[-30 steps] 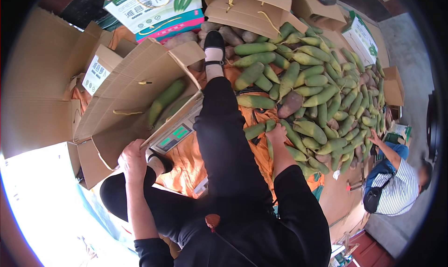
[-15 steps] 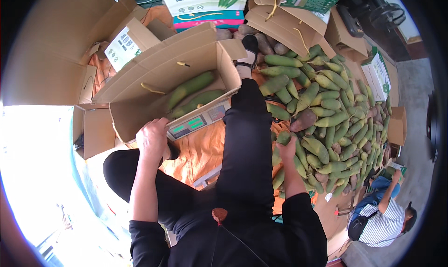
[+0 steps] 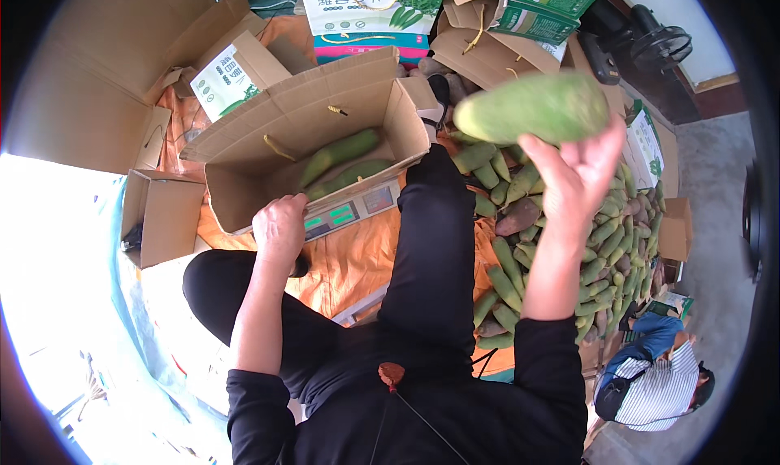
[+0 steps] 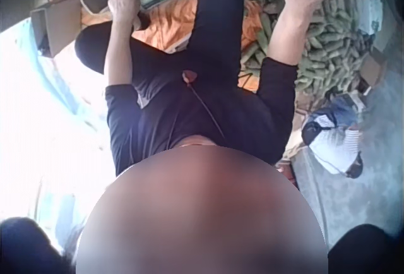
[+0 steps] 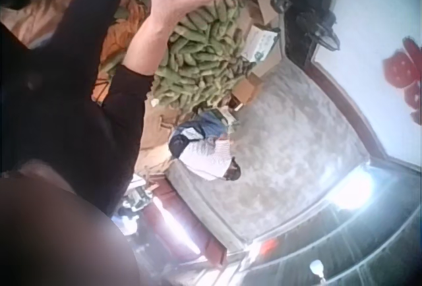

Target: Sorting, weighing, and packing green mangos into cardboard boxes.

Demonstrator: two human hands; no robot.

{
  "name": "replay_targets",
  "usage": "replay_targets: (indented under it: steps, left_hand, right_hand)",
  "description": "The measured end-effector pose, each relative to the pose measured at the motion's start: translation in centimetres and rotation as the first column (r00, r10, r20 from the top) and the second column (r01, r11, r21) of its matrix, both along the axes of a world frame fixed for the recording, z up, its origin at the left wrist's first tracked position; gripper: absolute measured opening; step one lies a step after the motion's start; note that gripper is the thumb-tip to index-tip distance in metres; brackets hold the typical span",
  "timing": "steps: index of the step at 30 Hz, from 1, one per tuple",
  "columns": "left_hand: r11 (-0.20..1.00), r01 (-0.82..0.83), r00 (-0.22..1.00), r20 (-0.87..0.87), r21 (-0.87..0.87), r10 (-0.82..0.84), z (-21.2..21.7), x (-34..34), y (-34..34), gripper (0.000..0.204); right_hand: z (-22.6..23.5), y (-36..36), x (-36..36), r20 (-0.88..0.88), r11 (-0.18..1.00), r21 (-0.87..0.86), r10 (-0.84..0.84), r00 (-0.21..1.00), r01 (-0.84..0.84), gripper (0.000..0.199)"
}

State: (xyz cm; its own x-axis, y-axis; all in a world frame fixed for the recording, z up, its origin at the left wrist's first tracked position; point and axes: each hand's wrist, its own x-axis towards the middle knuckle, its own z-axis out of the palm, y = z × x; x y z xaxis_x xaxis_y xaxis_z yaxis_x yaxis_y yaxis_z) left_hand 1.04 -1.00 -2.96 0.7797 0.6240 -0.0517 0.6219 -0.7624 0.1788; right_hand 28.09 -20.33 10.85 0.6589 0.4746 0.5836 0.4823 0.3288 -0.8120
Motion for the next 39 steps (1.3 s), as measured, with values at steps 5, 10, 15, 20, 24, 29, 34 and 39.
replay_targets:
  steps: [5,10,15,20,24,29,34,39]
  left_hand:
    - [1.0,-0.001,1.0,0.013,-0.007,0.001,0.1,0.2,-0.1,0.007]
    - [1.0,-0.012,0.996,-0.085,-0.004,0.012,0.0,0.5,0.0,0.009]
    - [0.99,-0.129,0.987,-0.103,-0.063,0.122,-0.6,0.3,0.2,0.014]
    - [0.997,-0.08,0.989,-0.129,-0.013,0.078,0.4,0.6,-0.2,0.008]
    - [0.999,-0.041,0.987,-0.155,-0.015,0.038,-0.1,0.7,0.2,0.013]
    - [0.998,-0.051,0.99,-0.136,-0.022,0.048,0.4,0.5,0.1,0.014]
    - [0.999,-0.042,0.993,-0.109,-0.031,0.039,0.6,1.1,-0.2,0.016]
    - [0.997,-0.052,0.995,-0.091,-0.052,0.047,0.4,1.3,-0.2,0.02]
  right_hand:
    - [-0.7,9.7,-4.8,0.256,0.979,-0.142,0.176,0.95,-0.143,0.056]
    - [-8.3,16.2,-10.3,0.261,0.78,-0.604,0.388,0.884,-0.164,0.059]
    - [-13.7,19.4,-14.3,0.332,0.557,-0.83,0.521,0.786,-0.019,0.027]
    - [-12.9,19.5,-14.0,0.141,0.528,-0.826,0.532,0.835,-0.197,0.026]
    - [-8.9,15.7,-10.5,0.026,0.687,-0.625,0.492,0.87,-0.37,0.039]
    - [-8.3,6.1,-2.0,-0.183,0.882,-0.392,0.205,0.962,-0.262,0.029]
    - [-19.1,-8.7,6.8,0.155,0.605,-0.713,-0.357,0.921,0.354,0.022]
    - [-28.7,-24.7,9.2,0.369,-0.15,-0.929,-0.453,0.811,0.338,0.023]
